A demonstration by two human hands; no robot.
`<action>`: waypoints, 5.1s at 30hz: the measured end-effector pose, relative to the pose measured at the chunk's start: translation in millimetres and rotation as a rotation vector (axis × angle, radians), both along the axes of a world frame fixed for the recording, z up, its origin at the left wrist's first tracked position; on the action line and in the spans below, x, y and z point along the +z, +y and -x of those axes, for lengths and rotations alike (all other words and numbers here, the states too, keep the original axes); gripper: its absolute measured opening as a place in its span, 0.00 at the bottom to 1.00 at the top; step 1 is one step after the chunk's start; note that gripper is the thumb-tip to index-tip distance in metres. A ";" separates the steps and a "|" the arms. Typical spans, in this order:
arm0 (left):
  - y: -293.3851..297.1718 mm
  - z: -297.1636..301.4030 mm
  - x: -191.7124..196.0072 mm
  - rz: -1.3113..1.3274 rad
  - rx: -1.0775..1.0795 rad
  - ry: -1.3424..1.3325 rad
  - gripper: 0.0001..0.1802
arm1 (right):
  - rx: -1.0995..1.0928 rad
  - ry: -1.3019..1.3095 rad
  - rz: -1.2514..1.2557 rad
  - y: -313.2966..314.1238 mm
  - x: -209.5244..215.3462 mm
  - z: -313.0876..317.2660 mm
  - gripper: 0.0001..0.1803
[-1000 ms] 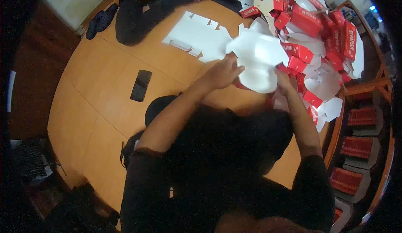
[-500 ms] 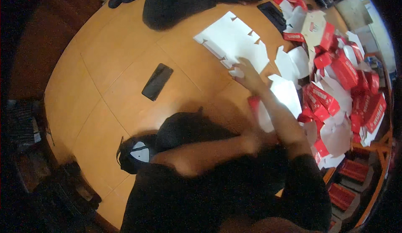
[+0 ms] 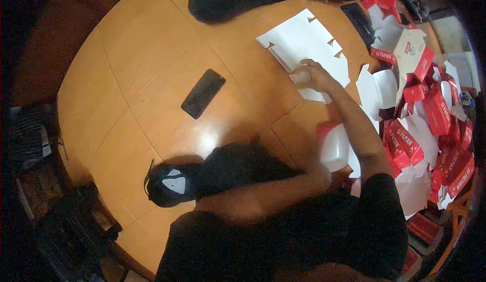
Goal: The person sits on the floor and repeatedly folds flat white cardboard pieces into small red-and-white boxes. They fold the sides, tuck flaps, and place the finished boxes into a growing pile on the floor. Another person is visible in the background performing a similar task.
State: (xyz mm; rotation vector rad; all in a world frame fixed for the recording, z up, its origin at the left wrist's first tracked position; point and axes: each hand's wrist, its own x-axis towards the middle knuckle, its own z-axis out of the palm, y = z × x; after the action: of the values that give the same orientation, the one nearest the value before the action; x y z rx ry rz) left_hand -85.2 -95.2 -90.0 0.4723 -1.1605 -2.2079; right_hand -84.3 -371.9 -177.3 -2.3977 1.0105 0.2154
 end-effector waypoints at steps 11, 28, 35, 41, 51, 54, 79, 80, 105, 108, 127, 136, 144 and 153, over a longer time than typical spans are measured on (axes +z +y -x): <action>-9.8 -16.7 -15.8 0.024 -0.116 -0.029 0.18 | -0.100 -0.087 -0.063 -17.0 -2.3 11.7 0.16; -32.3 -8.6 -45.8 0.859 0.169 -0.929 0.18 | -0.351 -0.242 -0.473 -8.2 -6.4 38.9 0.12; -16.1 1.3 -76.6 0.858 0.179 -0.911 0.16 | -0.088 -0.137 -0.431 -22.6 -9.6 19.3 0.17; -15.7 8.8 -85.4 0.880 0.182 -0.901 0.16 | -0.243 -0.076 -0.390 -36.3 -21.7 36.7 0.15; -75.0 -53.0 47.6 0.479 0.462 -0.926 0.16 | -0.212 -0.326 0.757 25.6 130.1 33.5 0.06; -92.4 -92.4 102.2 1.108 1.022 -0.723 0.21 | -0.082 -0.059 0.763 57.0 180.5 69.8 0.08; -37.0 -83.1 111.4 -0.001 -0.009 -0.684 0.15 | -0.630 -0.928 -0.033 235.2 153.8 160.1 0.17; -36.1 -80.1 109.1 -0.031 0.018 -0.666 0.14 | -0.534 -0.910 0.014 236.6 166.9 159.3 0.17; -28.1 -66.1 75.4 -0.359 0.225 -0.414 0.13 | -0.496 -0.793 0.504 239.3 173.3 143.4 0.07; -25.6 -57.6 77.9 -0.438 0.303 -0.400 0.14 | -0.498 -0.768 0.510 240.7 175.0 140.7 0.07; -24.1 -62.6 79.9 -0.345 0.175 -0.303 0.16 | -0.506 -1.128 -0.130 245.4 189.0 156.4 0.07; -49.1 -106.2 5.7 -0.122 0.127 -0.399 0.19 | -0.125 -0.910 0.216 256.3 191.1 131.5 0.07; -20.2 -70.3 83.0 -0.315 0.198 -0.290 0.14 | -0.172 -0.840 0.437 271.2 175.3 132.5 0.08; -12.3 -72.3 85.5 -0.220 0.122 -0.296 0.21 | -0.512 -0.930 0.434 287.8 202.6 130.1 0.07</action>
State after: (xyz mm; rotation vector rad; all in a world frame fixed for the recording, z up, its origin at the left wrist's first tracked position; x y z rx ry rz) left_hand -13.0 -107.5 -4.4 0.9640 -1.0041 -2.2194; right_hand -214.4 -84.1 25.3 -2.0520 1.1867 -1.2805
